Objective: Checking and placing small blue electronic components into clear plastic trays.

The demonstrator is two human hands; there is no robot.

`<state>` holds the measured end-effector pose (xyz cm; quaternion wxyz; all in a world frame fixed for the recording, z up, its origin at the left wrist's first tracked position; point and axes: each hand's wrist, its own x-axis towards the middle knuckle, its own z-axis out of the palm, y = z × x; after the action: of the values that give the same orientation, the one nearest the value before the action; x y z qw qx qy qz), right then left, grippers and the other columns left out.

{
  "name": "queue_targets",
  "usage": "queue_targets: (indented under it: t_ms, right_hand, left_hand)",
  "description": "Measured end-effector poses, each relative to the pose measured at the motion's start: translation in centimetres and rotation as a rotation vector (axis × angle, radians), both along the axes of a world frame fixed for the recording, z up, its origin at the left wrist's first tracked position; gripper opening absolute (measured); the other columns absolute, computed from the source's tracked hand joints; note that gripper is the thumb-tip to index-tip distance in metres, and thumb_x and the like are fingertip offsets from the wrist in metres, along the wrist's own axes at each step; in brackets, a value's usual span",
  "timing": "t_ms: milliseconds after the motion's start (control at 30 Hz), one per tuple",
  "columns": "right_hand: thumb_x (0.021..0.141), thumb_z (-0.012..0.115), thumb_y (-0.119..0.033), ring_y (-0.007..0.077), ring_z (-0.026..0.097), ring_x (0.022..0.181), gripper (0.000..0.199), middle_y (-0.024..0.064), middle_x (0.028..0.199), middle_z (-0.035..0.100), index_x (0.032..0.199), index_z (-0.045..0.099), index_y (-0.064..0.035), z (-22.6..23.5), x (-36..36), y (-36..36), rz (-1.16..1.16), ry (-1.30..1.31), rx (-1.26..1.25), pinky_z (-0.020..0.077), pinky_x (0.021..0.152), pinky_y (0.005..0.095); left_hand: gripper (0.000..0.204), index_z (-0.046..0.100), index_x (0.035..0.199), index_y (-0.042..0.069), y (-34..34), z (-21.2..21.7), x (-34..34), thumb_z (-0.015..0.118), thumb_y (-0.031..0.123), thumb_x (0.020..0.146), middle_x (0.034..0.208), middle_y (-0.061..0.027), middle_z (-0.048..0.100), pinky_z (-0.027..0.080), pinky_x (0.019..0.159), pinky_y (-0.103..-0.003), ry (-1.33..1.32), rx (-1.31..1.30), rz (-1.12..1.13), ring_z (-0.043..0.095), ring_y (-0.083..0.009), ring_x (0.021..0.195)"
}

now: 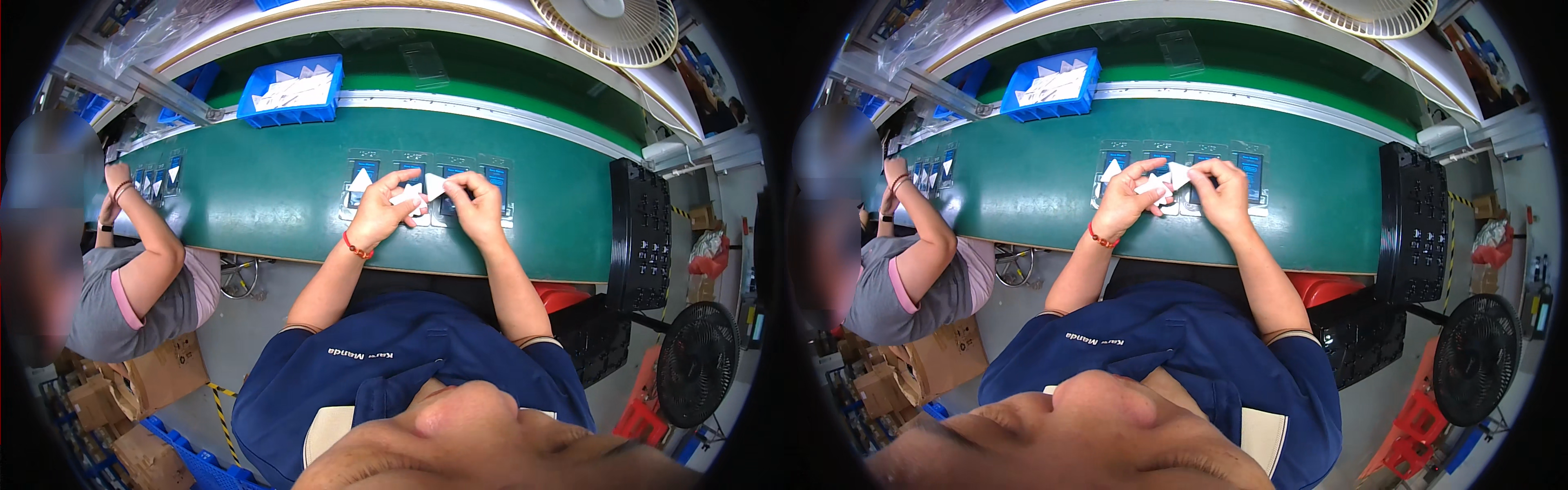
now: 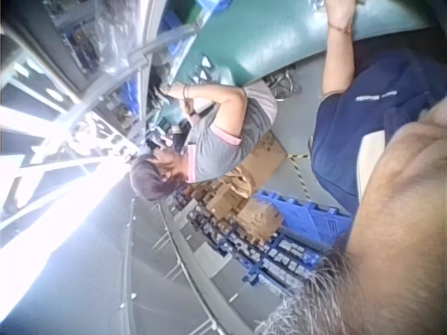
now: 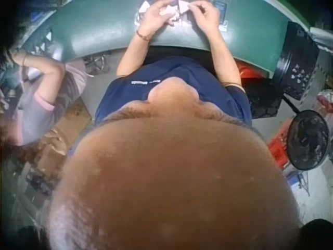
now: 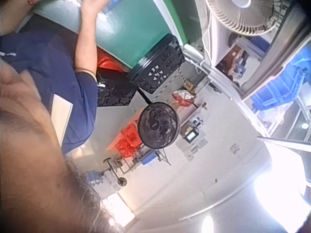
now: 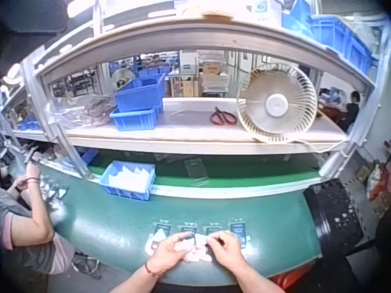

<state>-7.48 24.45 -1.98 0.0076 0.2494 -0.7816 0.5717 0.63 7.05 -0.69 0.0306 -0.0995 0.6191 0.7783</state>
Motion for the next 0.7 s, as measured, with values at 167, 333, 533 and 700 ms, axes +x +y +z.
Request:
queue_targets:
  t_ms: [167,333,533,700]
  right_hand:
    - [0.076,0.074,-0.016,0.0222,0.056,0.087,0.015,0.0045,0.086,0.062,0.09,0.07,-0.011,1.4,0.2,2.4,-0.316,0.526,0.607,0.038,0.084,0.0388]
    - [0.076,0.074,-0.018,0.0206,0.057,0.078,0.018,0.0044,0.079,0.066,0.091,0.072,-0.0085,1.8,1.1,1.6,0.101,0.142,0.205,0.0417,0.076,0.0339]
    - [0.087,0.066,-0.003,0.0079,0.059,0.078,0.005,0.0029,0.084,0.067,0.09,0.068,-0.0006,0.7,0.8,2.4,0.175,-0.491,-0.275,0.0469,0.07,0.0226]
    - [0.083,0.069,-0.005,0.0107,0.062,0.073,0.012,0.0053,0.081,0.068,0.094,0.068,-0.0007,0.4,-1.3,5.8,-0.183,-0.161,0.004,0.0489,0.073,0.0251]
  left_hand:
    - [0.062,0.03,0.145,0.003,0.2,0.2,-0.2,0.053,-0.008,0.088,0.104,-0.0206,0.065,0.057,0.063,-0.024,0.004,0.054,-0.028,0.066,-0.0177,0.087]
    - [0.079,0.01,0.153,0.017,1.9,0.1,-0.8,0.048,-0.01,0.089,0.128,-0.0267,0.052,0.057,0.067,-0.025,0.13,0.154,-0.046,0.065,-0.0189,0.095]
    - [0.076,0.01,0.152,0.018,2.4,1.2,-0.6,0.045,-0.009,0.091,0.134,-0.0254,0.048,0.057,0.071,-0.026,0.105,0.101,-0.196,0.064,-0.0208,0.1]
    - [0.062,0.036,0.143,0.01,-0.6,-0.2,-2.0,0.044,-0.013,0.086,0.122,-0.0188,0.059,0.057,0.071,-0.027,0.263,-0.113,0.028,0.066,-0.0207,0.095]
